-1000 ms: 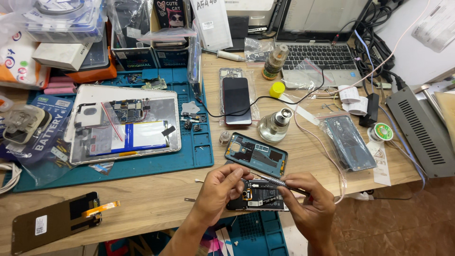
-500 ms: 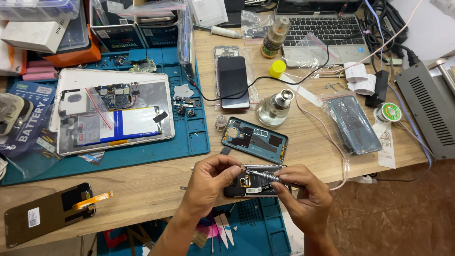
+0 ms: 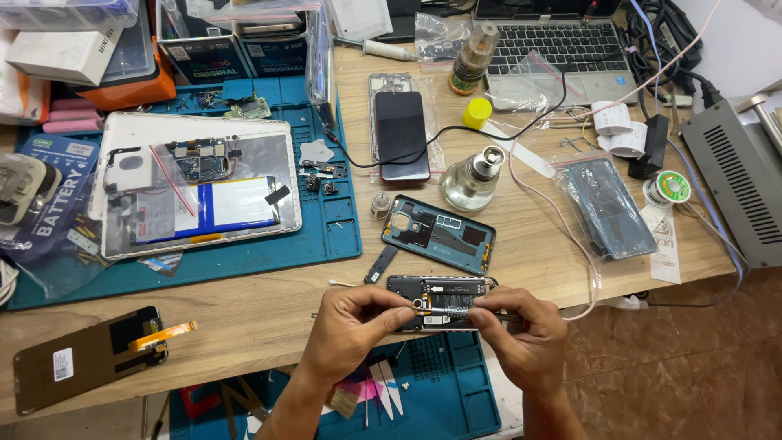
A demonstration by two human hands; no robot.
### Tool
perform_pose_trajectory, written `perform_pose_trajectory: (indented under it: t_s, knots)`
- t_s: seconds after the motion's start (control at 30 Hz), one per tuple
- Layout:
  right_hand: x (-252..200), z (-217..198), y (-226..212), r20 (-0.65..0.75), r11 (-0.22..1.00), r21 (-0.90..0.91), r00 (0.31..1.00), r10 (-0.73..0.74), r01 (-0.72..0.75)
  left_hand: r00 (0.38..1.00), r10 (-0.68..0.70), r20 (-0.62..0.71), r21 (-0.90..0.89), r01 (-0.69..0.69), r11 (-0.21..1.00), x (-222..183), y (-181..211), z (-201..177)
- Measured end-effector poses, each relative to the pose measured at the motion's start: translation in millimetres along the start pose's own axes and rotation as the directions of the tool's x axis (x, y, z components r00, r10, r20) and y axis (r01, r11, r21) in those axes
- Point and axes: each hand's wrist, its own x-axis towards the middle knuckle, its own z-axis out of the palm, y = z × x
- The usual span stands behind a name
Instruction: The person assembles a smartphone by connecting internal components, including a camera module and ribbon cables, to the motherboard. They use a screwdriver to secure parts and handle various small components on a cluttered workbench.
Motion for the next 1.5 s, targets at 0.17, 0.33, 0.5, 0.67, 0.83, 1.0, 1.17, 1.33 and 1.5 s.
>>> perform_pose_trajectory:
  t_s: [0.17,0.33,0.5,0.67,0.83,1.0,1.17,1.33,1.5]
  knots:
    - [7,3,-4,0.130,0.990,0.138,0.991,-0.020,0.002,0.996,-0.067,-0.055,-0.057,0.064,0.996,-3,-6,-2]
    - [8,5,0,0.136,0.993,0.115,0.990,0.021,-0.037,0.984,-0.155,0.084,-0.289,0.173,0.941,-6,-16,-11]
    - [14,-2,1,0.175,0.997,0.075,0.985,0.009,-0.023,0.994,-0.104,-0.045,0.140,0.109,0.984,-14,-7,-18]
    - [39,1,-22,0.364,0.922,-0.265,0.915,-0.174,0.281,0.868,0.483,0.115,0.784,-0.378,0.493,-22,-26,-10]
    - [54,9,-30,0.568,0.788,-0.356,0.786,-0.245,0.503,0.842,0.504,0.192,0.872,-0.382,0.306,-22,-37,-9]
    - [59,14,-28,0.636,0.735,-0.392,0.740,-0.218,0.553,0.837,0.503,0.216,0.874,-0.395,0.282,-21,-40,-11]
    - [61,16,-27,0.649,0.720,-0.396,0.728,-0.221,0.571,0.829,0.510,0.227,0.867,-0.411,0.282,-20,-32,-10]
    - [64,21,-31,0.681,0.692,-0.401,0.701,-0.213,0.600,0.837,0.495,0.233,0.867,-0.410,0.285,-21,-30,-10]
    - [69,31,-39,0.784,0.394,-0.497,0.595,-0.178,0.773,0.837,0.496,0.231,0.863,-0.411,0.292,-21,-33,-9]
